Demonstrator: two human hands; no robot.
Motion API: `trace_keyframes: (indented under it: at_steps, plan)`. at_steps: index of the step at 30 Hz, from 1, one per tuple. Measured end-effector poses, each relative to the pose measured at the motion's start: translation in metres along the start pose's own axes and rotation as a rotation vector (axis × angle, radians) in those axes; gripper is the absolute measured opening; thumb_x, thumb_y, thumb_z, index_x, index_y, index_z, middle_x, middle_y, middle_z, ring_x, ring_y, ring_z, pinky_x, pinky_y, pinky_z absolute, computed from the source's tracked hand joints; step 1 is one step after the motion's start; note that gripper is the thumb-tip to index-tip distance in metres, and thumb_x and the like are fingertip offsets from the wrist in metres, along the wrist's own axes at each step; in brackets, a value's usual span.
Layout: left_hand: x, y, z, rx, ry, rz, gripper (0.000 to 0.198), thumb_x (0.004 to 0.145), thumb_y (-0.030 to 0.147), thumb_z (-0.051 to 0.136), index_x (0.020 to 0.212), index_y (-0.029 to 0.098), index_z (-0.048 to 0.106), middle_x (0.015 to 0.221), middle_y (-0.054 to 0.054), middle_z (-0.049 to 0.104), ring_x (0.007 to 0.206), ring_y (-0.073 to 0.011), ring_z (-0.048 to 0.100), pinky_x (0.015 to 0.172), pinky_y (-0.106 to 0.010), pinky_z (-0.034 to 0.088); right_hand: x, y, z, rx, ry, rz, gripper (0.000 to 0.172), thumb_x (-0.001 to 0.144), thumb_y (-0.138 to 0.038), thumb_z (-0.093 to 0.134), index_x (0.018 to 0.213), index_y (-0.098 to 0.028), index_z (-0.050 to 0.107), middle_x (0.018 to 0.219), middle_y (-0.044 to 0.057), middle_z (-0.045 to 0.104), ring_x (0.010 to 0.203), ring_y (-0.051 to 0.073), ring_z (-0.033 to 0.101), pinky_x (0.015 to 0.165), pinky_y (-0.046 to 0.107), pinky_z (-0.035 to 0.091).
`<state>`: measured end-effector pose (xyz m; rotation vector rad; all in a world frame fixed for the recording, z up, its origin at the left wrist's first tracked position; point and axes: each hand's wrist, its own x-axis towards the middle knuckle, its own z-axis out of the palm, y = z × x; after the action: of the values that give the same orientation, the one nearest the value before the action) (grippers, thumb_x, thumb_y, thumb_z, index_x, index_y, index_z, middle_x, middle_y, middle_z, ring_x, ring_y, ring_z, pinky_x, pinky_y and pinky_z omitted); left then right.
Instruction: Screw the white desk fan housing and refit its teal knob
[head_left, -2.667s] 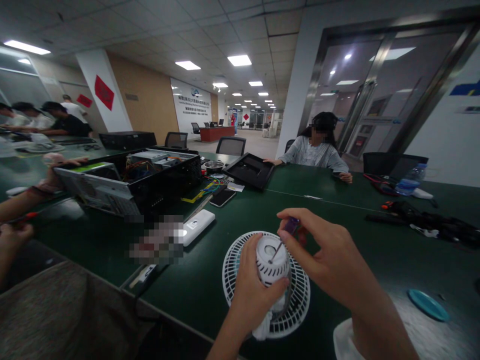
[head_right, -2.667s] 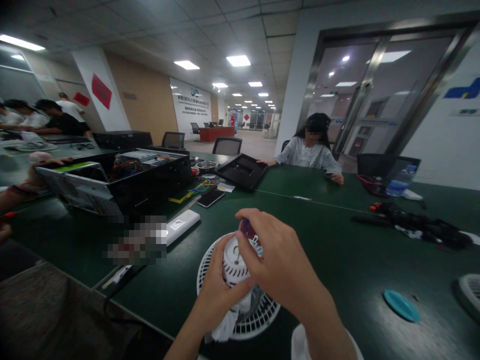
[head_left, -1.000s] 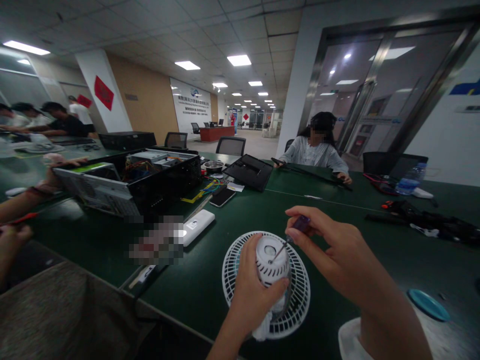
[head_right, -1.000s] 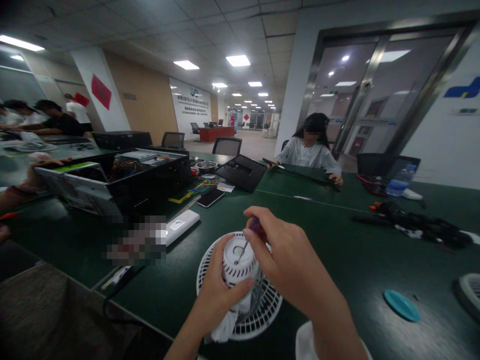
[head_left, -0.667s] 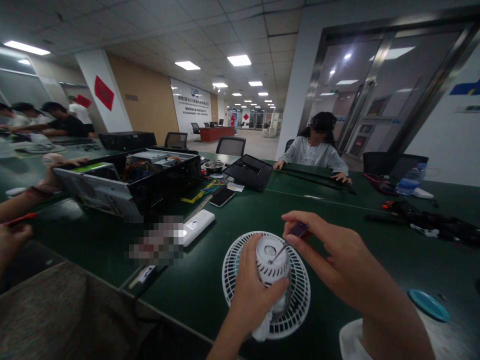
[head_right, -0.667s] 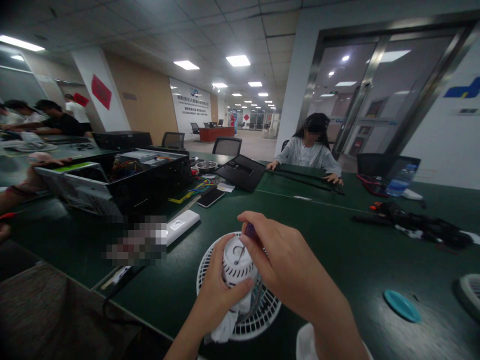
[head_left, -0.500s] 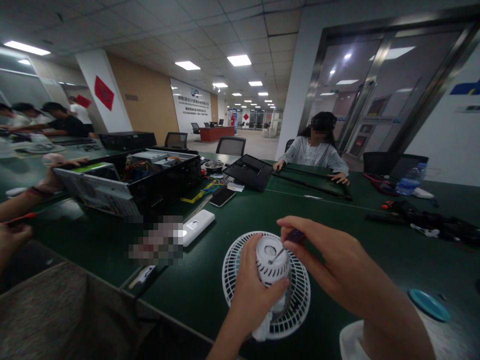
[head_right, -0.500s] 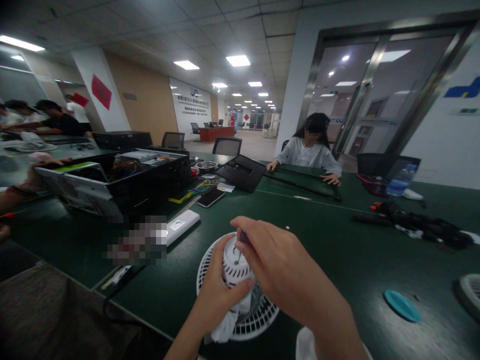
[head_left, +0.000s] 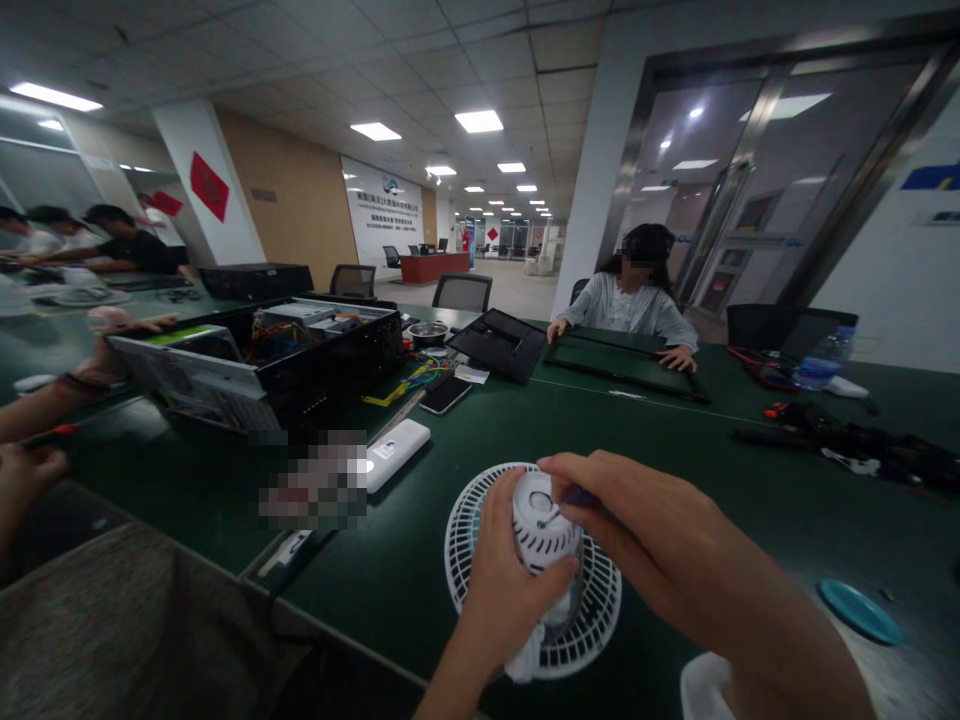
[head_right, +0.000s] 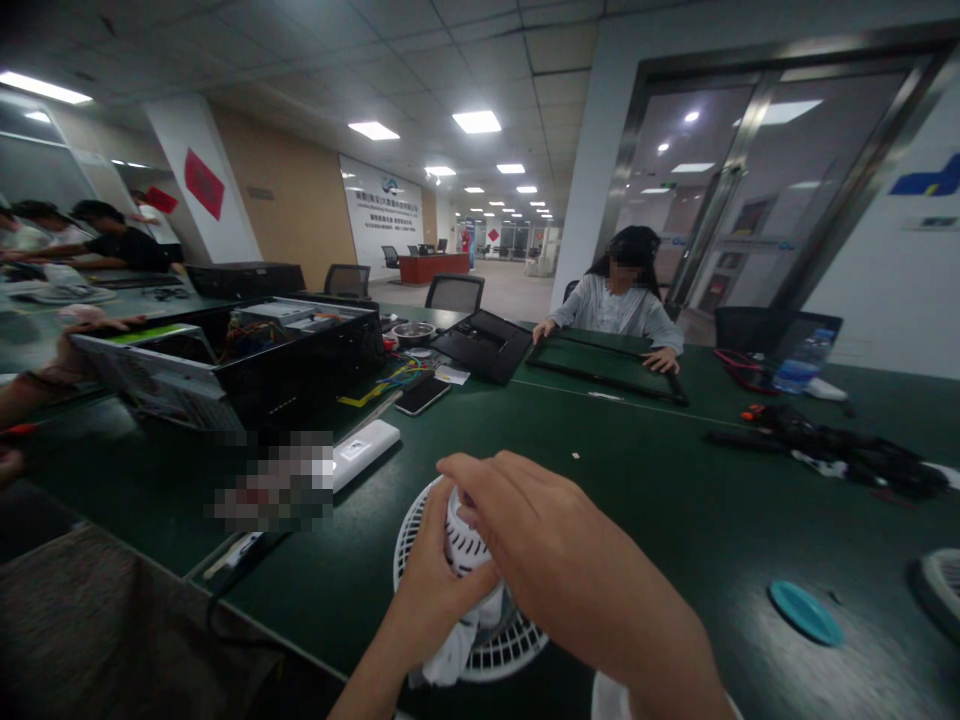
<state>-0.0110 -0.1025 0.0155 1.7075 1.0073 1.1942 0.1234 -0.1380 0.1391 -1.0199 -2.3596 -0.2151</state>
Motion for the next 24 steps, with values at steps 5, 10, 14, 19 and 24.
trace_keyframes:
  at_steps: [5,10,14,19,24]
  plan:
    - [-0.0003,-0.0015,0.0003,0.007,0.0,-0.005,0.076,0.07,0.019,0.067,0.133,0.029,0.024,0.139,-0.004,0.036,0.131,-0.0249,0.032,0.111,-0.044,0.023,0.0008,-0.0014,0.0,0.025,-0.012,0.008,0.03,0.089,-0.012,0.04,0.117,-0.022,0.046,0.102,0.002,0.067,0.091,0.012,0.063,0.078,0.025,0.053]
    - [-0.0013,-0.0026,0.0002,0.003,0.013,0.016,0.076,0.07,0.02,0.067,0.133,0.029,0.026,0.138,-0.004,0.037,0.13,-0.0257,0.034,0.11,-0.044,0.024,0.0019,-0.002,-0.0005,0.027,0.005,-0.006,0.029,0.088,-0.011,0.04,0.115,-0.019,0.048,0.101,0.004,0.068,0.092,0.013,0.063,0.079,0.025,0.053]
    - [-0.002,-0.0022,0.0006,-0.01,0.021,0.015,0.075,0.07,0.02,0.067,0.133,0.026,0.028,0.138,-0.006,0.038,0.13,-0.0277,0.034,0.109,-0.045,0.025,0.0023,-0.0022,-0.0017,0.033,-0.002,0.008,0.029,0.089,-0.012,0.04,0.115,-0.019,0.049,0.099,0.004,0.068,0.089,0.013,0.064,0.077,0.026,0.053]
    - [-0.0013,0.0006,-0.0001,-0.013,0.019,0.01,0.074,0.069,0.02,0.067,0.132,0.026,0.029,0.139,-0.007,0.037,0.13,-0.0273,0.034,0.11,-0.046,0.023,0.0019,-0.0028,-0.0023,0.048,-0.021,0.027,0.029,0.09,-0.013,0.038,0.116,-0.02,0.048,0.102,0.005,0.067,0.091,0.014,0.064,0.079,0.027,0.053]
    - [-0.0013,0.0016,-0.0007,-0.014,0.005,0.003,0.074,0.07,0.019,0.067,0.133,0.025,0.029,0.14,-0.008,0.037,0.132,-0.0281,0.032,0.111,-0.047,0.021,0.001,-0.0017,-0.0015,0.032,-0.017,0.026,0.029,0.089,-0.014,0.038,0.116,-0.02,0.048,0.104,0.005,0.067,0.094,0.015,0.064,0.082,0.028,0.053]
